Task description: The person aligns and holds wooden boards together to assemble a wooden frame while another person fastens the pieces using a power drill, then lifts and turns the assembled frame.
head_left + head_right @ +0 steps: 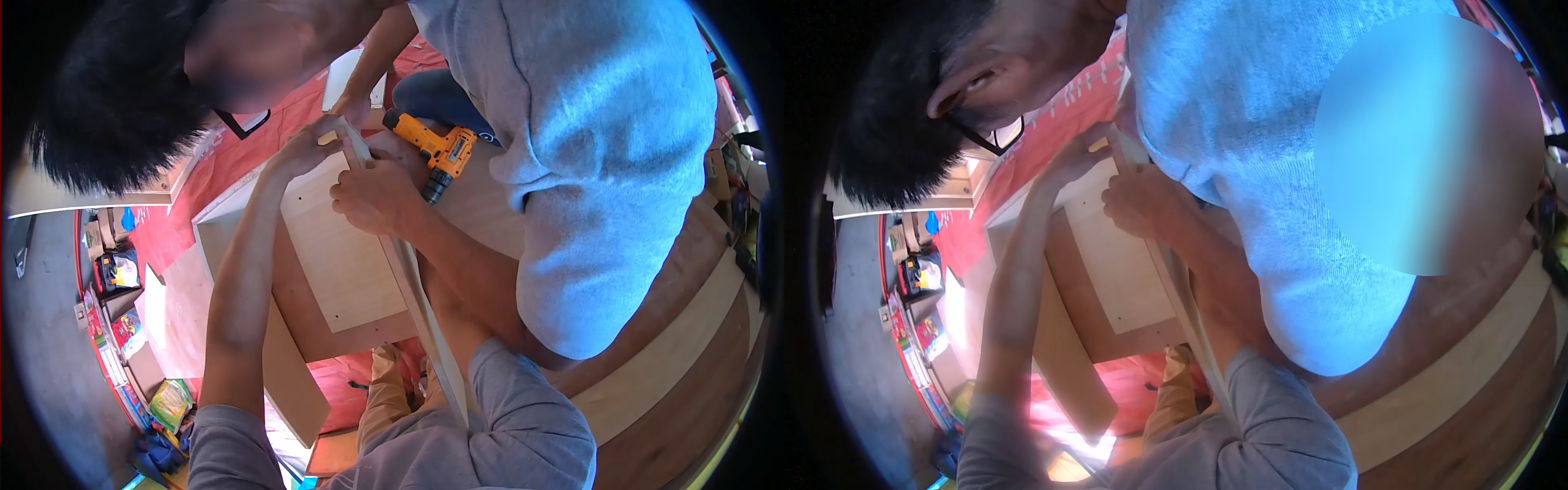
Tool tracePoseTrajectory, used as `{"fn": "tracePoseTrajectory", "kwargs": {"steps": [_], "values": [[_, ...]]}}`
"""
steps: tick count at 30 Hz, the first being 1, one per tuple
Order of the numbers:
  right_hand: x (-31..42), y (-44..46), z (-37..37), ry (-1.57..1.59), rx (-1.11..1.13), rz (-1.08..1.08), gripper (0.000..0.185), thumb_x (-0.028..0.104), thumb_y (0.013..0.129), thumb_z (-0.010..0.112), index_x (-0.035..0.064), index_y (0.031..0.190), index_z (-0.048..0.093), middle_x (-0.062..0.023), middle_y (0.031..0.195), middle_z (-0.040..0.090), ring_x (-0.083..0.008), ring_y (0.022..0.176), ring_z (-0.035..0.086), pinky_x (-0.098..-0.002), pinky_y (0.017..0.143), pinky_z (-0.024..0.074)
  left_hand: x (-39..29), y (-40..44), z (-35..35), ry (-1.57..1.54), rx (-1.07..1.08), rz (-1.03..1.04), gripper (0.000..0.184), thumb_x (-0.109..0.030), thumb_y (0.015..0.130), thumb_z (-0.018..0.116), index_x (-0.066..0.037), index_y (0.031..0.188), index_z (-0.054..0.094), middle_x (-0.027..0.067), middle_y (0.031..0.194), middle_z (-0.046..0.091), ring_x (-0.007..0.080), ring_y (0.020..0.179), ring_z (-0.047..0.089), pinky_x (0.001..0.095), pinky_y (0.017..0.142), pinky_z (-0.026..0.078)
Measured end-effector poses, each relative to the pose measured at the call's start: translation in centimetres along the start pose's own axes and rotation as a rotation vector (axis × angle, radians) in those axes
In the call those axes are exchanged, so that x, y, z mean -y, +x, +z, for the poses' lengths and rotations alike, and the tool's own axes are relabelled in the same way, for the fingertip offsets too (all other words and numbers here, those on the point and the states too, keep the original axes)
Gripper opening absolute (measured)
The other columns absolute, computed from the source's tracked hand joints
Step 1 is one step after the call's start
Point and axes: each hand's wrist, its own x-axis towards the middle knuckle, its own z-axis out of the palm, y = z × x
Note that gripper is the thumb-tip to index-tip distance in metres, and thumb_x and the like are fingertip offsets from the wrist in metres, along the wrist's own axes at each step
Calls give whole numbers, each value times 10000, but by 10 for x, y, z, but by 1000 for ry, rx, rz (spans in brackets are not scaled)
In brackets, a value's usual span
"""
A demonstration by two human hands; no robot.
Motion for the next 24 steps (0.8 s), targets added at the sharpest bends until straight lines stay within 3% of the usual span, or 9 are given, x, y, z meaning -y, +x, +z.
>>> {"fn": "tracePoseTrajectory", "kwargs": {"steps": [3,5,8,9,11,14,17,22,24], "values": [[-3,-1,3,-496,-135,-192,342,418,831,584,106,702,628,-83,847,581,-199,840,600,-302,744,498,2,2,-3,6,73,14,349,-274,909,647,-92,1199,576,60,1299,559,207,1241,494,346,1052,365],[-5,0,28,-1115,-232,-210,362,435,855,568,102,729,632,-82,840,573,-201,827,597,-309,735,495,-4,3,-8,7,165,17,423,-281,905,651,-86,1268,553,73,1337,540,210,1277,472,340,1067,357],[-12,4,63,-2372,-235,-166,362,444,898,517,103,860,632,-67,822,550,-191,814,588,-325,734,487,-22,-6,-14,16,104,-80,545,-280,909,644,-67,1381,473,88,1405,491,205,1339,417,330,1107,324],[-16,0,54,-2825,-130,-302,362,443,915,491,106,917,623,-60,815,540,-186,814,583,-330,740,483,-15,-6,-16,-113,153,-35,560,-249,913,636,-62,1404,443,95,1422,472,205,1353,397,332,1114,318],[-19,1,61,-3324,17,-428,363,436,942,438,118,1020,594,-48,819,531,-177,822,575,-338,757,476,5,-1,-20,-371,254,60,597,-188,921,618,-51,1452,383,108,1456,434,205,1382,357,337,1130,306],[-13,11,74,-3522,118,-351,367,408,967,370,138,1137,553,-40,866,545,-171,856,568,-339,795,467,9,-7,-14,-411,186,127,544,-104,927,559,-41,1442,396,121,1461,417,220,1375,359,351,1128,326],[-9,7,28,-3655,272,-324,377,369,981,345,144,1217,535,-46,954,573,-170,913,574,-328,836,462,33,5,-12,-783,231,215,536,-42,907,533,-25,1429,412,123,1458,419,228,1336,416,338,1108,355],[-20,-2,49,-3284,-51,21,407,354,985,360,157,1313,500,-40,1070,587,-169,986,582,-331,872,460,39,8,-10,-651,186,71,521,-28,899,531,-9,1410,431,113,1458,419,226,1287,474,320,1091,375],[-21,-4,58,-3245,-10,-97,370,330,978,385,163,1274,533,-33,1054,600,-173,972,592,-346,857,468,39,7,-9,-566,150,8,506,-51,896,561,-7,1389,458,107,1445,439,216,1264,497,314,1080,385]]}}
